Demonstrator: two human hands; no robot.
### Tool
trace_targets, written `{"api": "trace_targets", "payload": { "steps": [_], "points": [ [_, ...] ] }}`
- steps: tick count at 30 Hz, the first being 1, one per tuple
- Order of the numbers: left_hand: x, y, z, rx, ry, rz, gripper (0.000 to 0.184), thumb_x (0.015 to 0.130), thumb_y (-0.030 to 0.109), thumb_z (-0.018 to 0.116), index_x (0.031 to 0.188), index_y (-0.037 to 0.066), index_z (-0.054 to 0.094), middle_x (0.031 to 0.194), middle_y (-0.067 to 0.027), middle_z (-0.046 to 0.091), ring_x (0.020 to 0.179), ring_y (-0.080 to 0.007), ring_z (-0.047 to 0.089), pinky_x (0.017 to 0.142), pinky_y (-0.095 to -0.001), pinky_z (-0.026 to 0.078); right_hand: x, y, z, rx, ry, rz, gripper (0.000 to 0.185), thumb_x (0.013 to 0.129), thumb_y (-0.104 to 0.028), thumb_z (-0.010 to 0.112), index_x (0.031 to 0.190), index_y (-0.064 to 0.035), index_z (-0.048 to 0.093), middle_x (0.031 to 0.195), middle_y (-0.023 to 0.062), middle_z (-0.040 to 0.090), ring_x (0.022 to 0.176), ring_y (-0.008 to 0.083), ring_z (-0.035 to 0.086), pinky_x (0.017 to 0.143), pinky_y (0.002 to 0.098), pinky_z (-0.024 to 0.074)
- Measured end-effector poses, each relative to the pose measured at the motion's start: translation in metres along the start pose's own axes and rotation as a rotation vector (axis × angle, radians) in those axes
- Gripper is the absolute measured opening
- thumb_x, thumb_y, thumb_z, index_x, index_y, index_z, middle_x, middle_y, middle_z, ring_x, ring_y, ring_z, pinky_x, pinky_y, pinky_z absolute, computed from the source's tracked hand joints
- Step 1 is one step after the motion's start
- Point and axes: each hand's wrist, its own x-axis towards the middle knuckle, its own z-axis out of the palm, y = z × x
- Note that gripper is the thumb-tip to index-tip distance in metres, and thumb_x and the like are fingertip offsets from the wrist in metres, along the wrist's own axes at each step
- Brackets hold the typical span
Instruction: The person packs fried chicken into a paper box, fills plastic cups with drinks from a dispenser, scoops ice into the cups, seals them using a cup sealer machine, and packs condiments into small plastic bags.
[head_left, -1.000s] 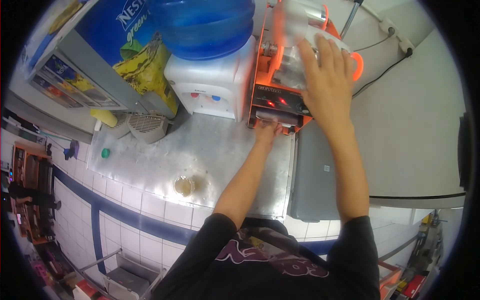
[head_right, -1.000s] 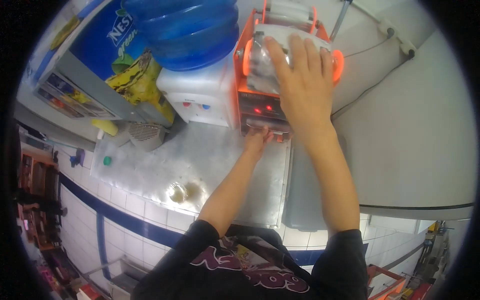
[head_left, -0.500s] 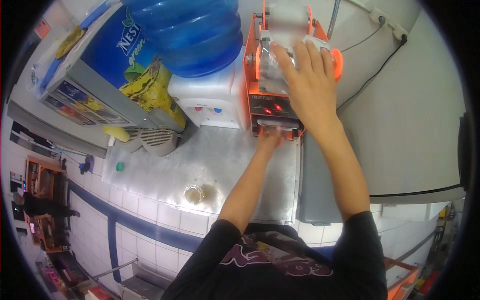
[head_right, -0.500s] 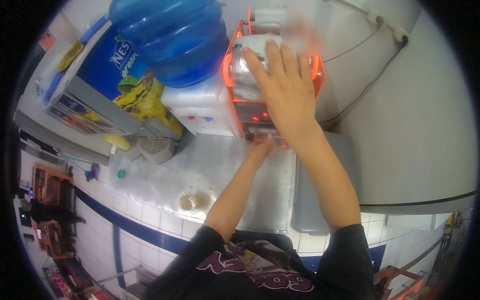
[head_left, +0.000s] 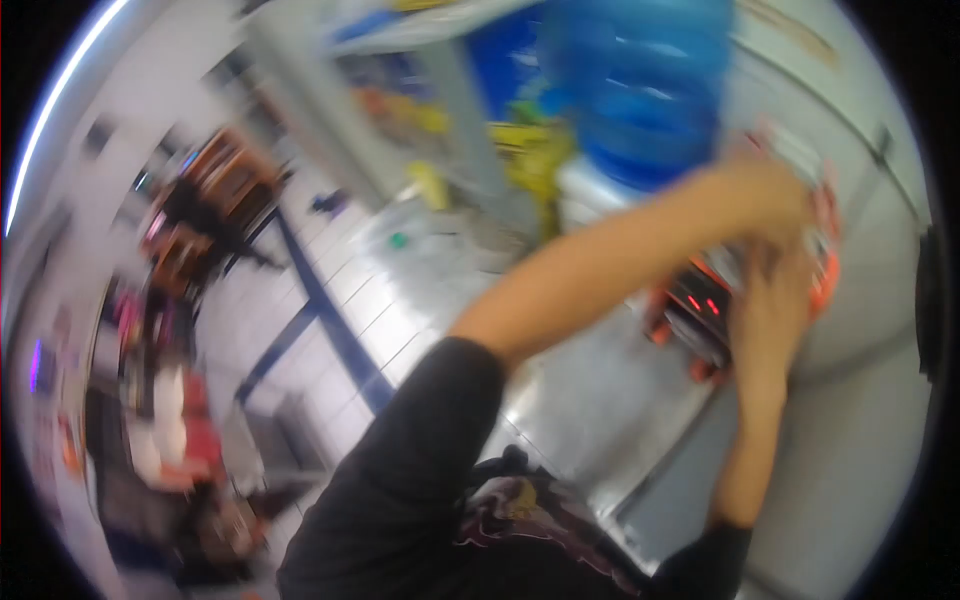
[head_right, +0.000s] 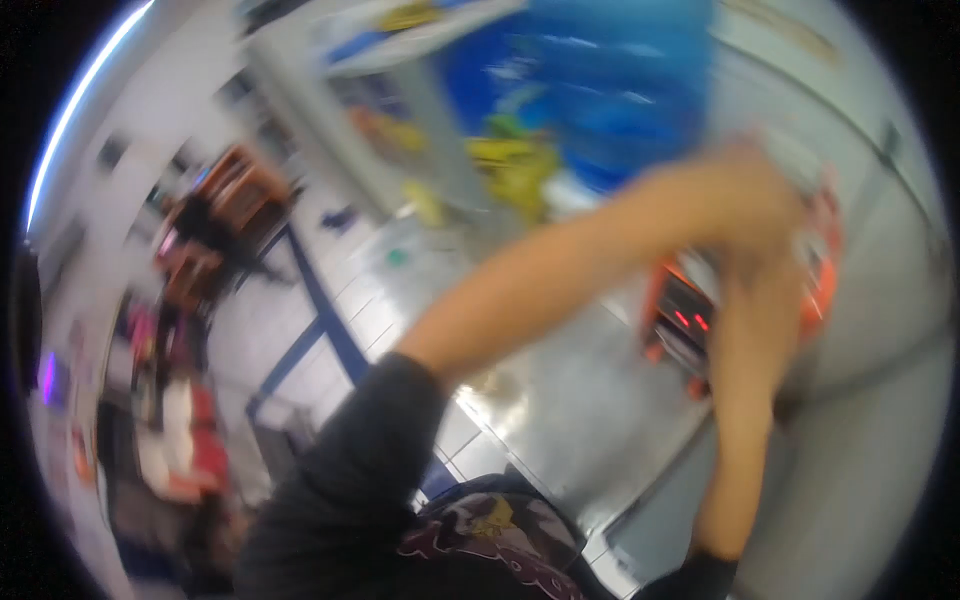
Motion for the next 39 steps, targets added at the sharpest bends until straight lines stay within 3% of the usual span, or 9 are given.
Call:
{"api": "trace_targets", "payload": {
  "steps": [4, 9, 13, 20, 26, 28, 30, 32, 39],
  "points": [
    [-0.007, 0.005, 0.031, -0.329, 0.106, -0.208, 0.075, 0.085, 0.073, 0.053, 0.118, 0.008, 0.069, 0.108, -0.0162, 0.072, 0.110, -0.0321, 0.065, 0.102, -0.0581, 0.039, -0.012, 0.026, -0.076, 0.208, -0.101, -0.503, 0.046, 0.086, -0.010, 0.069, 0.130, -0.0007, 0.060, 0.138, 0.0217, 0.054, 0.130, 0.0354, 0.051, 0.113, 0.0481, 0.0345],
    [-0.031, 0.020, 0.047, -0.099, 0.328, -0.063, 0.130, 0.062, 0.086, 0.066, 0.145, -0.010, 0.037, 0.148, -0.0305, 0.043, 0.139, -0.0451, 0.040, 0.112, -0.0593, 0.030, 0.035, 0.054, -0.044, 0.396, -0.151, -0.224, 0.030, 0.090, -0.015, 0.065, 0.117, -0.0031, 0.059, 0.121, 0.0166, 0.055, 0.114, 0.0301, 0.051, 0.101, 0.0437, 0.0364],
    [-0.026, 0.048, 0.060, 0.085, 0.380, -0.218, 0.140, 0.052, 0.081, 0.077, 0.150, -0.008, 0.031, 0.154, -0.0335, 0.031, 0.144, -0.0481, 0.031, 0.113, -0.0708, 0.018, 0.101, 0.088, -0.003, 0.527, -0.091, 0.016, 0.019, 0.093, -0.018, 0.063, 0.106, -0.0050, 0.059, 0.108, 0.0125, 0.056, 0.102, 0.0258, 0.052, 0.091, 0.0401, 0.0379],
    [0.041, 0.055, 0.133, 0.170, 0.797, -0.364, 0.077, 0.089, 0.040, 0.065, 0.146, -0.005, 0.038, 0.133, -0.0238, 0.058, 0.131, -0.0427, 0.049, 0.111, -0.0658, 0.030, 0.140, 0.168, -0.010, 0.742, 0.193, 0.339, 0.020, 0.098, -0.025, 0.058, 0.087, -0.0084, 0.058, 0.085, 0.0053, 0.057, 0.079, 0.0183, 0.053, 0.074, 0.0339, 0.0405],
    [-0.040, 0.056, 0.074, -0.258, 0.614, -0.210, 0.077, 0.083, 0.041, 0.071, 0.140, -0.004, 0.046, 0.138, -0.0267, 0.051, 0.133, -0.0444, 0.046, 0.111, -0.0562, 0.035, -0.040, 0.043, -0.089, 0.571, 0.683, 0.467, 0.036, 0.098, -0.021, 0.055, 0.066, -0.0056, 0.057, 0.065, 0.0039, 0.059, 0.063, 0.0160, 0.056, 0.063, 0.0372, 0.0455],
    [-0.047, 0.061, 0.046, -0.295, 0.439, -0.247, 0.095, 0.072, 0.044, 0.079, 0.143, -0.007, 0.042, 0.145, -0.0287, 0.046, 0.138, -0.0466, 0.039, 0.116, -0.0543, 0.028, -0.101, 0.011, -0.061, 0.774, 0.828, 0.189, 0.036, 0.100, -0.018, 0.058, 0.065, -0.0055, 0.058, 0.075, 0.0088, 0.065, 0.069, 0.0219, 0.059, 0.074, 0.0419, 0.0498],
    [-0.039, 0.053, 0.059, -0.196, 0.604, -0.118, 0.103, 0.060, 0.039, 0.088, 0.143, -0.003, 0.043, 0.142, -0.0278, 0.048, 0.135, -0.0461, 0.042, 0.115, -0.0538, 0.031, -0.147, -0.003, -0.039, 0.798, 0.845, 0.219, 0.024, 0.091, -0.011, 0.067, 0.069, -0.0017, 0.063, 0.077, 0.0117, 0.066, 0.082, 0.0234, 0.064, 0.078, 0.0388, 0.0507],
    [-0.043, 0.071, 0.027, -0.207, 0.399, -0.237, 0.109, 0.057, 0.040, 0.091, 0.144, -0.001, 0.041, 0.143, -0.0273, 0.047, 0.136, -0.0432, 0.042, 0.114, -0.0525, 0.031, -0.148, -0.010, -0.054, 0.867, 0.767, 0.302, 0.035, 0.097, -0.014, 0.063, 0.066, 0.0006, 0.056, 0.074, 0.0088, 0.059, 0.073, 0.0221, 0.056, 0.071, 0.0378, 0.0451],
    [-0.046, 0.076, 0.033, -0.018, 0.490, -0.193, 0.114, 0.060, 0.040, 0.091, 0.148, -0.002, 0.032, 0.147, -0.0262, 0.043, 0.139, -0.0418, 0.039, 0.113, -0.0529, 0.032, -0.140, -0.020, -0.075, 0.944, 0.718, 0.476, 0.037, 0.099, -0.011, 0.057, 0.064, 0.0011, 0.057, 0.068, 0.0065, 0.057, 0.068, 0.0168, 0.055, 0.069, 0.0346, 0.0460]
  ]
}}
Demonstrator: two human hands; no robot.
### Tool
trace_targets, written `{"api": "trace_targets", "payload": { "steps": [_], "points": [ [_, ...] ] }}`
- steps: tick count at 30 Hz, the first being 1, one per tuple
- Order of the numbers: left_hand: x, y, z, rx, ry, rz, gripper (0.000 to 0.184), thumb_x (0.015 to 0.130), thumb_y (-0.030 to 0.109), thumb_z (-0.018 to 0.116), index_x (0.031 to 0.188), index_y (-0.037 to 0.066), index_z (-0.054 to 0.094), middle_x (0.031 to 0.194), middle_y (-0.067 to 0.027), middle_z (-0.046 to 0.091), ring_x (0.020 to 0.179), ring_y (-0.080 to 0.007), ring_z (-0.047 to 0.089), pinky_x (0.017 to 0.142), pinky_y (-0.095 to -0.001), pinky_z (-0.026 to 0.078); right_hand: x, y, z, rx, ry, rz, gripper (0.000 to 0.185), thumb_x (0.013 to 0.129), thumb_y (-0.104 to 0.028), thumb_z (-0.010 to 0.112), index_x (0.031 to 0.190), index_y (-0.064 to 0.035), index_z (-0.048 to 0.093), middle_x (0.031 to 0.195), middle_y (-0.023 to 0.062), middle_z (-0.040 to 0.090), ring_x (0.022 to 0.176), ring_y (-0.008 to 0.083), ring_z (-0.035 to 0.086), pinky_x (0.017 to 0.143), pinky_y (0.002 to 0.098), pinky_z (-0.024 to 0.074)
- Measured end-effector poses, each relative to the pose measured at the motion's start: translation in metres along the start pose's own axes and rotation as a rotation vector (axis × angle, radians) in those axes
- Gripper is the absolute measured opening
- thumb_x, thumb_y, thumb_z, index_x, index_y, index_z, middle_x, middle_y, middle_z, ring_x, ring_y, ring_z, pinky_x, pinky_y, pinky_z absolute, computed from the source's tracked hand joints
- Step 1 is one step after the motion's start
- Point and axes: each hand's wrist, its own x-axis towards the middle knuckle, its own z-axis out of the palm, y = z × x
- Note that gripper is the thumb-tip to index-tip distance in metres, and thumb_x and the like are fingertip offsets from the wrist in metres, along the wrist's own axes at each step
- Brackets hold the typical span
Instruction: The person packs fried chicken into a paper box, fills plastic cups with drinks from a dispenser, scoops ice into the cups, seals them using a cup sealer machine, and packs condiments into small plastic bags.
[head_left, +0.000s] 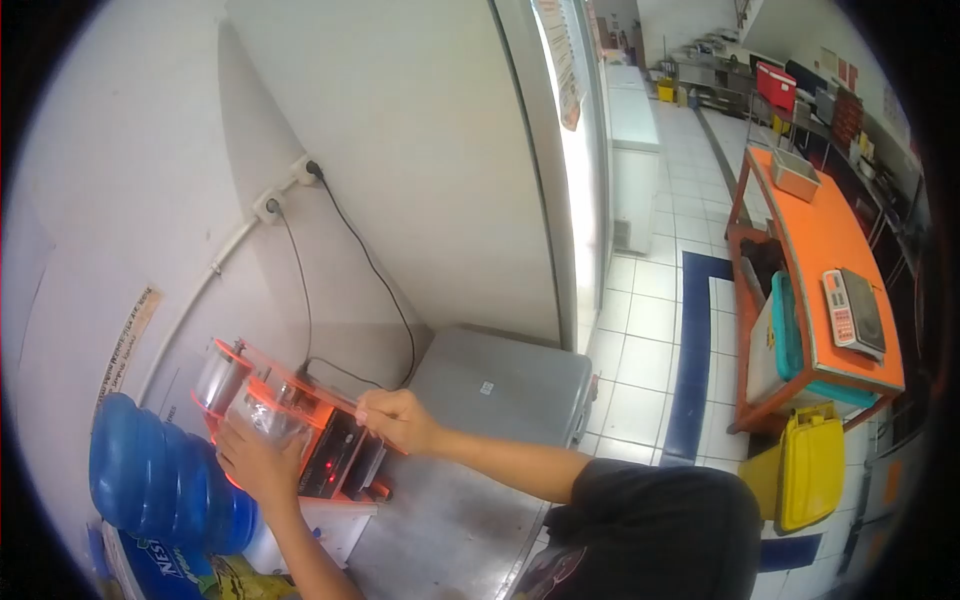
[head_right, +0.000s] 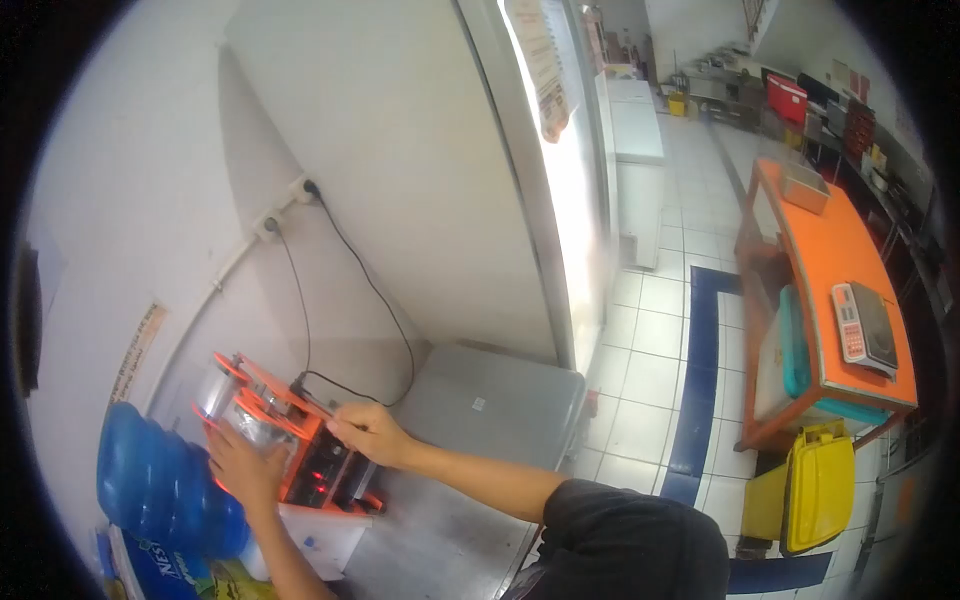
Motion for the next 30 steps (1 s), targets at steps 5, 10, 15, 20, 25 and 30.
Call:
{"api": "trace_targets", "payload": {
  "steps": [5, 10, 15, 20, 25, 30],
  "points": [
    [0.000, -0.005, 0.000, 0.049, -0.033, -0.007, 0.113, 0.060, 0.043, 0.090, 0.147, 0.000, 0.034, 0.145, -0.0257, 0.045, 0.138, -0.0420, 0.039, 0.115, -0.0522, 0.030, 0.059, -0.028, 0.028, -0.089, -0.034, 0.138, 0.035, 0.099, -0.022, 0.060, 0.073, 0.0013, 0.060, 0.069, 0.0069, 0.059, 0.065, 0.0135, 0.054, 0.060, 0.0330, 0.0448],
    [0.004, -0.003, 0.006, -0.074, 0.065, 0.022, 0.100, 0.056, 0.036, 0.090, 0.139, -0.001, 0.046, 0.133, -0.0243, 0.055, 0.124, -0.0422, 0.051, 0.104, -0.0540, 0.039, 0.229, -0.001, 0.099, -0.467, 0.036, -0.033, 0.042, 0.094, -0.037, 0.054, 0.087, 0.0021, 0.069, 0.087, 0.0268, 0.067, 0.086, 0.0444, 0.065, 0.080, 0.0533, 0.0486],
    [0.001, -0.013, 0.022, -0.009, 0.234, 0.081, 0.101, 0.053, 0.040, 0.091, 0.134, -0.002, 0.047, 0.129, -0.0257, 0.056, 0.119, -0.0423, 0.054, 0.097, -0.0558, 0.043, 0.113, -0.004, 0.064, 0.062, 0.077, 0.041, 0.028, 0.097, -0.015, 0.057, 0.114, 0.0046, 0.067, 0.084, 0.0073, 0.067, 0.076, 0.0170, 0.063, 0.075, 0.0343, 0.0550],
    [0.006, -0.017, 0.027, -0.005, 0.124, -0.023, 0.108, 0.054, 0.045, 0.091, 0.138, -0.004, 0.043, 0.131, -0.0259, 0.052, 0.123, -0.0428, 0.048, 0.102, -0.0550, 0.038, -0.006, 0.035, 0.006, -0.015, 0.101, -0.133, 0.033, 0.097, -0.025, 0.058, 0.082, 0.0034, 0.066, 0.074, 0.0080, 0.065, 0.067, 0.0149, 0.059, 0.104, 0.0462, 0.0433],
    [0.003, -0.010, 0.036, 0.035, 0.225, 0.031, 0.102, 0.056, 0.046, 0.091, 0.134, -0.003, 0.046, 0.127, -0.0241, 0.053, 0.120, -0.0404, 0.050, 0.101, -0.0539, 0.038, 0.077, 0.016, 0.029, 0.066, 0.078, -0.157, 0.037, 0.101, -0.018, 0.052, 0.067, -0.0051, 0.050, 0.065, 0.0095, 0.054, 0.067, 0.0206, 0.055, 0.096, 0.0513, 0.0460],
    [0.001, -0.010, 0.027, 0.067, 0.173, 0.068, 0.100, 0.057, 0.052, 0.089, 0.130, -0.003, 0.048, 0.118, -0.0228, 0.056, 0.114, -0.0397, 0.053, 0.097, -0.0539, 0.039, 0.169, -0.012, 0.077, -0.234, 0.054, -0.022, 0.033, 0.104, -0.032, 0.051, 0.094, -0.0029, 0.060, 0.078, 0.0079, 0.061, 0.076, 0.0204, 0.057, 0.076, 0.0376, 0.0447]
  ]
}}
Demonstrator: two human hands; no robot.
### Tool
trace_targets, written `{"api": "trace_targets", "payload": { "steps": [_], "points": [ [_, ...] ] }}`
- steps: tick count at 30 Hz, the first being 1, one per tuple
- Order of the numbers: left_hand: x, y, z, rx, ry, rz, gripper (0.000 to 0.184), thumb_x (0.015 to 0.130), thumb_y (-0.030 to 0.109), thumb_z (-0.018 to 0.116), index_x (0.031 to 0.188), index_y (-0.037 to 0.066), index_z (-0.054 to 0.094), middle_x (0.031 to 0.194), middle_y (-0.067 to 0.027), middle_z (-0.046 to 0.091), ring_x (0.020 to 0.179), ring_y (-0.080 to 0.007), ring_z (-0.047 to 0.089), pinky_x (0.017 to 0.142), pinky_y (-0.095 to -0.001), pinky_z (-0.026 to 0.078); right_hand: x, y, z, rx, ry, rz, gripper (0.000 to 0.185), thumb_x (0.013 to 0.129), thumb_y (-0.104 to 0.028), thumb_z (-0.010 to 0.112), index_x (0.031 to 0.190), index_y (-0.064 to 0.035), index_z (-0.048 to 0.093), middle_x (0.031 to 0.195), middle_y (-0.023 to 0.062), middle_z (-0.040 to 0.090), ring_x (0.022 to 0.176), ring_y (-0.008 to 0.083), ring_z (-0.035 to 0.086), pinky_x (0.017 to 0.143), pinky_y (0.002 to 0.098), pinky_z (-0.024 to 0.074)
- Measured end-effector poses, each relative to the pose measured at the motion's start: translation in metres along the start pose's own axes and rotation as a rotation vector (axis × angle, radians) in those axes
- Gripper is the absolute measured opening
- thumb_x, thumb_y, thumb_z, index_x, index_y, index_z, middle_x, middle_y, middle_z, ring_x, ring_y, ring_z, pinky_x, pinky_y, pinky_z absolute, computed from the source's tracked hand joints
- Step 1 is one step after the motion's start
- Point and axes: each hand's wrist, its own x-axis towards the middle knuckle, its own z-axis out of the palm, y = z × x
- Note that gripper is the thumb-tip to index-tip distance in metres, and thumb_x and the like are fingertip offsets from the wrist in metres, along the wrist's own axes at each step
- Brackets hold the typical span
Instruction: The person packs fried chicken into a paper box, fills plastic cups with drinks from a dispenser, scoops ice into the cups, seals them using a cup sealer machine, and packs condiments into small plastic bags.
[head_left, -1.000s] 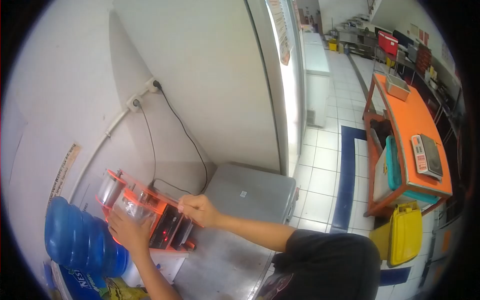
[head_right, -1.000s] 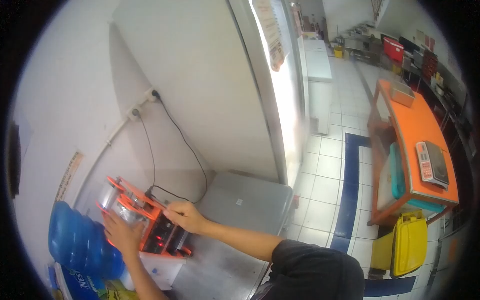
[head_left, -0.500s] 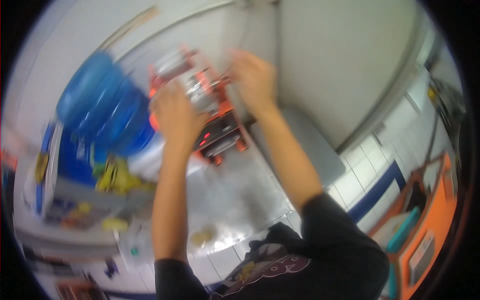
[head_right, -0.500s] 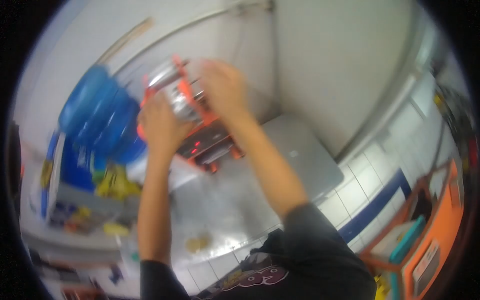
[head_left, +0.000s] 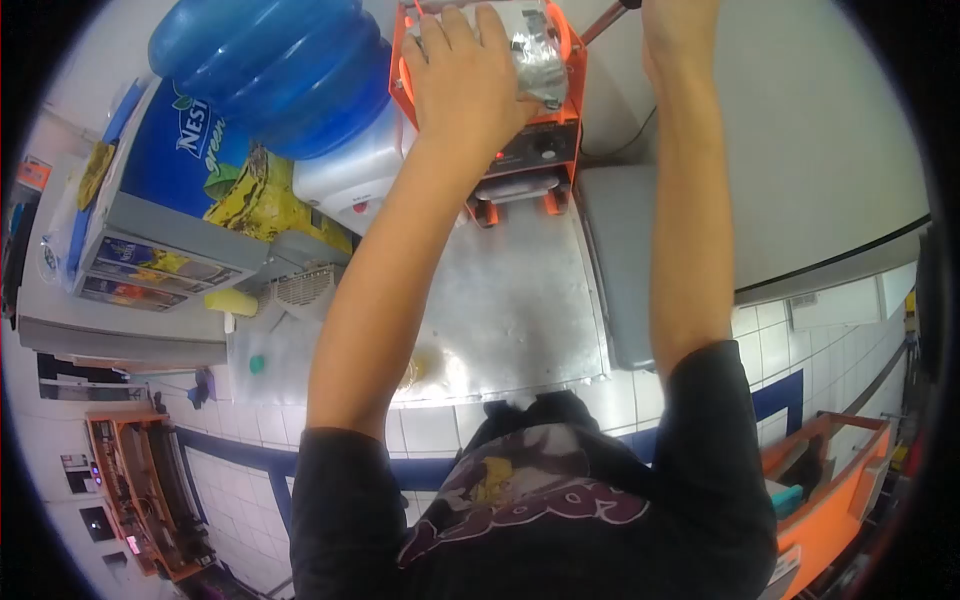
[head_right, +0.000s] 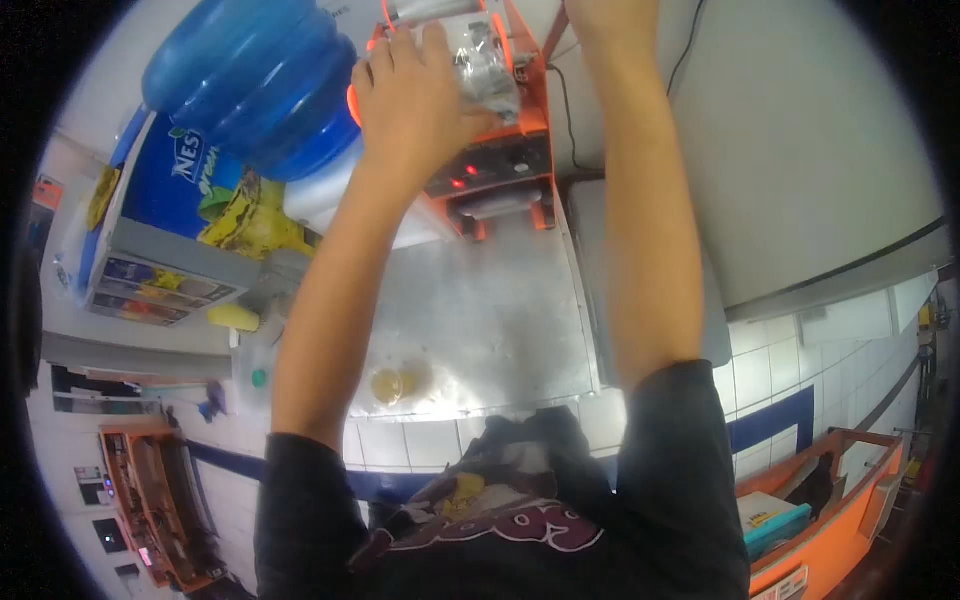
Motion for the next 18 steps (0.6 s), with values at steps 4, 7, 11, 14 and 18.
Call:
{"api": "trace_targets", "payload": {
  "steps": [4, 7, 11, 14, 18],
  "points": [
    [-0.001, -0.005, 0.002, 0.044, 0.056, 0.005, 0.098, 0.058, 0.052, 0.089, 0.129, -0.003, 0.049, 0.120, -0.0229, 0.056, 0.114, -0.0401, 0.053, 0.096, -0.0537, 0.039, -0.111, 0.037, -0.030, 0.339, 0.192, 0.015, 0.040, 0.104, -0.024, 0.048, 0.072, -0.0009, 0.055, 0.072, 0.0095, 0.056, 0.076, 0.0231, 0.059, 0.097, 0.0493, 0.0479],
    [0.002, -0.008, 0.010, -0.027, 0.052, -0.045, 0.098, 0.058, 0.052, 0.089, 0.129, -0.003, 0.049, 0.122, -0.0234, 0.055, 0.115, -0.0409, 0.052, 0.097, -0.0541, 0.039, -0.169, 0.060, -0.057, 0.239, 0.124, -0.143, 0.041, 0.103, -0.023, 0.047, 0.080, 0.0053, 0.066, 0.080, 0.0138, 0.068, 0.066, 0.0145, 0.055, 0.075, 0.0379, 0.0505],
    [-0.004, 0.001, 0.007, -0.042, 0.016, -0.038, 0.098, 0.056, 0.051, 0.090, 0.128, -0.002, 0.049, 0.123, -0.0226, 0.054, 0.115, -0.0403, 0.052, 0.095, -0.0537, 0.039, -0.129, 0.052, -0.052, 0.268, 0.045, -0.133, 0.039, 0.104, -0.022, 0.045, 0.076, 0.0021, 0.059, 0.078, 0.0142, 0.064, 0.074, 0.0207, 0.058, 0.093, 0.0460, 0.0471],
    [-0.003, 0.001, 0.009, 0.017, 0.051, -0.021, 0.096, 0.055, 0.050, 0.091, 0.124, -0.001, 0.050, 0.122, -0.0218, 0.055, 0.115, -0.0387, 0.053, 0.094, -0.0531, 0.040, -0.032, 0.023, -0.027, 0.015, -0.087, -0.124, 0.036, 0.104, -0.029, 0.051, 0.096, 0.0028, 0.063, 0.094, 0.0142, 0.067, 0.091, 0.0230, 0.061, 0.104, 0.0387, 0.0437],
    [0.002, -0.002, 0.006, -0.004, 0.020, 0.020, 0.096, 0.054, 0.049, 0.091, 0.125, -0.001, 0.049, 0.121, -0.0206, 0.055, 0.113, -0.0371, 0.053, 0.093, -0.0524, 0.041, 0.085, 0.021, 0.031, -0.098, -0.218, -0.025, 0.045, 0.105, -0.037, 0.048, 0.136, -0.0052, 0.057, 0.114, 0.0153, 0.067, 0.101, 0.0203, 0.061, 0.091, 0.0366, 0.0478]
  ]
}}
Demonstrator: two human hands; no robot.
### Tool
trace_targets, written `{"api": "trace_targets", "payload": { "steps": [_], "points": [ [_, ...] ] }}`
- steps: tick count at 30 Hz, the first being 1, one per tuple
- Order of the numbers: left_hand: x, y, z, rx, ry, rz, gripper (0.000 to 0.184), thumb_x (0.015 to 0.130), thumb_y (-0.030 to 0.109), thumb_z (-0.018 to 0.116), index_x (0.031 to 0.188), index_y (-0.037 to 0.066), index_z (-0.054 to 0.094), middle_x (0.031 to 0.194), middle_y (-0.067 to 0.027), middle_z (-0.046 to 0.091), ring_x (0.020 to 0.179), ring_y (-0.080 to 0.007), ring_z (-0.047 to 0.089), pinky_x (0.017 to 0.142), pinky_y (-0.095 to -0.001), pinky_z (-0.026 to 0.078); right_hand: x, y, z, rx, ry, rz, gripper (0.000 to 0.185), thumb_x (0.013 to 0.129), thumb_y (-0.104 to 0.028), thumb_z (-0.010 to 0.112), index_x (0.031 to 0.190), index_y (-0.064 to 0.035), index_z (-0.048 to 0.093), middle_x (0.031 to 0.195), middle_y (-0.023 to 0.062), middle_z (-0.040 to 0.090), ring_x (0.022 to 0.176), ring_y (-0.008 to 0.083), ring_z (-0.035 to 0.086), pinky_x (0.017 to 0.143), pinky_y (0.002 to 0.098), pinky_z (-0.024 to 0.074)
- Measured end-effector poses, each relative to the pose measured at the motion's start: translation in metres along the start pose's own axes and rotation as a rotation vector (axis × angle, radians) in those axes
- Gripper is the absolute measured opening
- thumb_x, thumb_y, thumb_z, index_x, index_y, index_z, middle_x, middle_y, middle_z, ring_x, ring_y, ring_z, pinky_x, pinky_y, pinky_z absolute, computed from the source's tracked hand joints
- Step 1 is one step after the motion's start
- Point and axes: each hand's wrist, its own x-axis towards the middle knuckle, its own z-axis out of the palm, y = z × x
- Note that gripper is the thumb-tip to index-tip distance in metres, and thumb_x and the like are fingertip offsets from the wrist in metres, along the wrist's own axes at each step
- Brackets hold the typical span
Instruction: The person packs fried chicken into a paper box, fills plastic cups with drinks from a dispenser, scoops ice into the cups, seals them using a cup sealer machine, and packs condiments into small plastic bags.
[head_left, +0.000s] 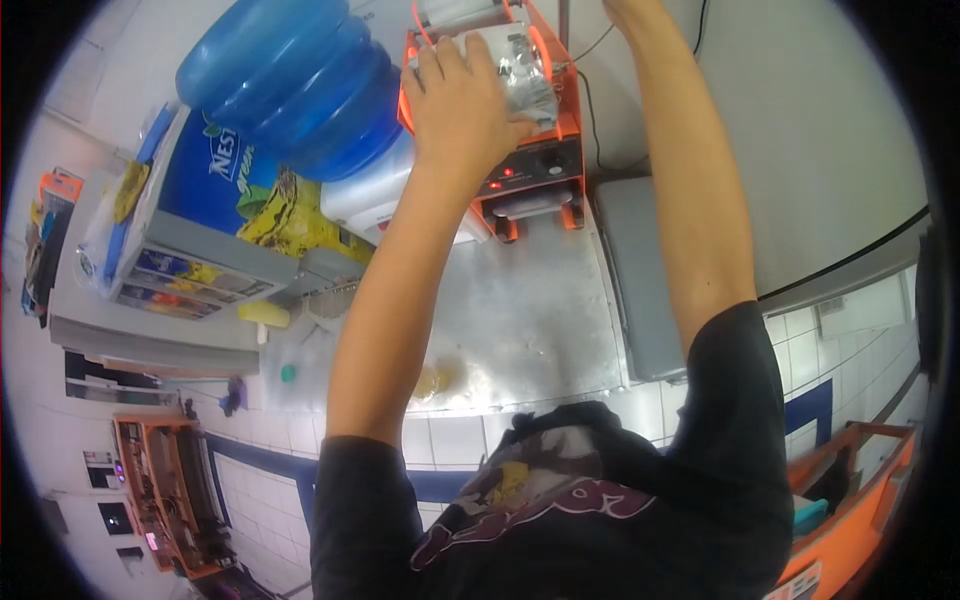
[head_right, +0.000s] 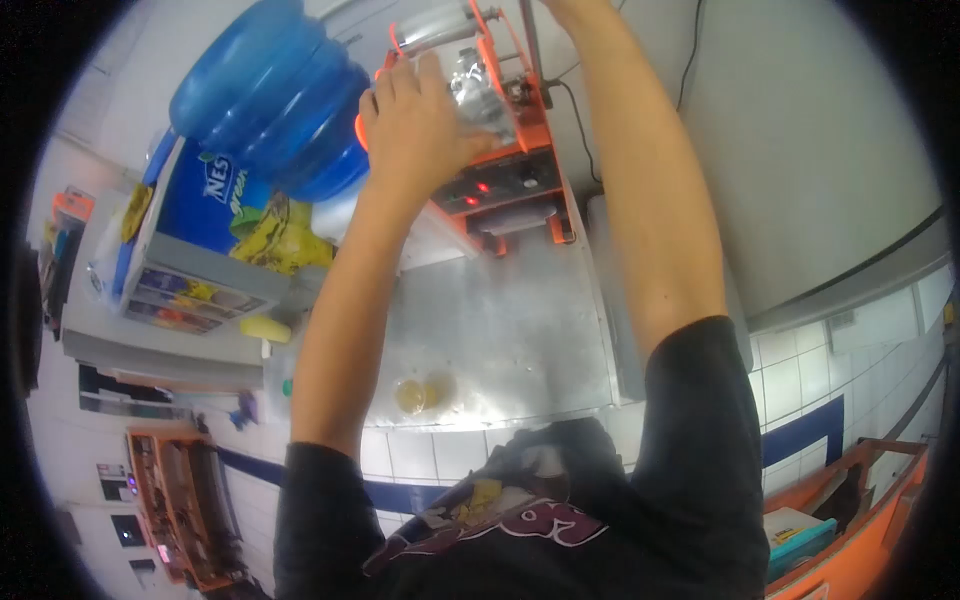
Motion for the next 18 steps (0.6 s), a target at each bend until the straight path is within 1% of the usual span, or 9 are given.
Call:
{"api": "trace_targets", "payload": {
  "steps": [2, 4, 6, 7, 8, 11, 12, 14, 18],
  "points": [
    [0.002, 0.000, 0.000, 0.004, -0.011, -0.001, 0.097, 0.055, 0.049, 0.091, 0.126, -0.001, 0.049, 0.120, -0.0203, 0.055, 0.112, -0.0367, 0.053, 0.093, -0.0521, 0.041, -0.015, 0.035, -0.002, 0.026, 0.067, -0.008, 0.043, 0.103, -0.033, 0.051, 0.134, -0.0038, 0.056, 0.116, 0.0146, 0.066, 0.103, 0.0200, 0.060, 0.092, 0.0363, 0.0479],
    [0.002, 0.001, 0.000, -0.020, -0.034, -0.034, 0.102, 0.055, 0.051, 0.091, 0.130, -0.002, 0.047, 0.123, -0.0217, 0.054, 0.114, -0.0378, 0.052, 0.095, -0.0534, 0.040, -0.083, 0.063, 0.001, 0.135, 0.330, 0.031, 0.040, 0.100, -0.025, 0.058, 0.131, -0.0011, 0.054, 0.119, 0.0131, 0.063, 0.107, 0.0196, 0.059, 0.095, 0.0355, 0.0481],
    [0.001, 0.002, 0.001, -0.006, -0.012, -0.046, 0.104, 0.055, 0.050, 0.091, 0.132, -0.003, 0.047, 0.124, -0.0224, 0.054, 0.115, -0.0385, 0.052, 0.096, -0.0538, 0.039, -0.179, 0.111, 0.019, 0.275, 0.580, 0.256, 0.039, 0.097, -0.018, 0.065, 0.128, 0.0016, 0.052, 0.121, 0.0117, 0.061, 0.112, 0.0192, 0.058, 0.097, 0.0347, 0.0484],
    [0.002, 0.003, 0.003, -0.003, 0.000, -0.042, 0.106, 0.055, 0.050, 0.091, 0.135, -0.003, 0.046, 0.125, -0.0232, 0.053, 0.116, -0.0392, 0.051, 0.098, -0.0543, 0.039, -0.235, 0.134, 0.031, 0.422, 0.669, 0.454, 0.034, 0.095, -0.017, 0.066, 0.121, -0.0008, 0.052, 0.109, 0.0046, 0.058, 0.094, 0.0139, 0.056, 0.085, 0.0312, 0.0507],
    [0.002, 0.003, 0.005, 0.013, -0.028, -0.061, 0.110, 0.054, 0.050, 0.090, 0.138, -0.003, 0.044, 0.128, -0.0242, 0.053, 0.118, -0.0405, 0.050, 0.100, -0.0551, 0.037, -0.295, 0.213, 0.053, 0.466, 0.731, 0.666, 0.025, 0.094, -0.015, 0.067, 0.113, -0.0064, 0.053, 0.094, -0.0008, 0.052, 0.081, 0.0098, 0.050, 0.072, 0.0297, 0.0477],
    [0.001, 0.002, 0.005, 0.008, -0.028, -0.045, 0.108, 0.054, 0.049, 0.091, 0.136, -0.003, 0.045, 0.128, -0.0238, 0.053, 0.119, -0.0407, 0.050, 0.101, -0.0547, 0.037, -0.358, 0.210, 0.077, 0.607, 0.181, 1.320, 0.022, 0.093, -0.027, 0.072, 0.104, -0.0173, 0.056, 0.085, -0.0028, 0.051, 0.075, 0.0096, 0.051, 0.068, 0.0277, 0.0429],
    [-0.002, 0.003, 0.004, 0.008, -0.052, -0.041, 0.108, 0.054, 0.049, 0.091, 0.136, -0.003, 0.045, 0.128, -0.0238, 0.053, 0.119, -0.0407, 0.050, 0.101, -0.0547, 0.037, -0.366, 0.217, 0.084, 0.612, 0.184, 1.344, 0.022, 0.093, -0.027, 0.072, 0.104, -0.0173, 0.056, 0.085, -0.0028, 0.051, 0.075, 0.0096, 0.051, 0.068, 0.0277, 0.0429],
    [0.002, 0.003, 0.003, -0.037, -0.050, -0.056, 0.107, 0.054, 0.048, 0.091, 0.136, -0.002, 0.045, 0.128, -0.0234, 0.053, 0.121, -0.0411, 0.049, 0.102, -0.0546, 0.037, -0.367, 0.250, 0.103, 0.931, 0.102, 1.232, 0.028, 0.090, -0.039, 0.075, 0.099, -0.0200, 0.056, 0.081, -0.0039, 0.054, 0.073, 0.0101, 0.053, 0.068, 0.0287, 0.0437],
    [0.004, 0.004, 0.001, -0.025, -0.054, -0.067, 0.106, 0.054, 0.046, 0.092, 0.136, -0.002, 0.044, 0.128, -0.0231, 0.053, 0.121, -0.0415, 0.050, 0.102, -0.0537, 0.038, -0.388, 0.243, 0.101, 0.788, 0.129, 1.143, 0.030, 0.090, -0.042, 0.074, 0.094, -0.0198, 0.055, 0.079, -0.0046, 0.056, 0.072, 0.0104, 0.055, 0.069, 0.0304, 0.0449]
  ]
}}
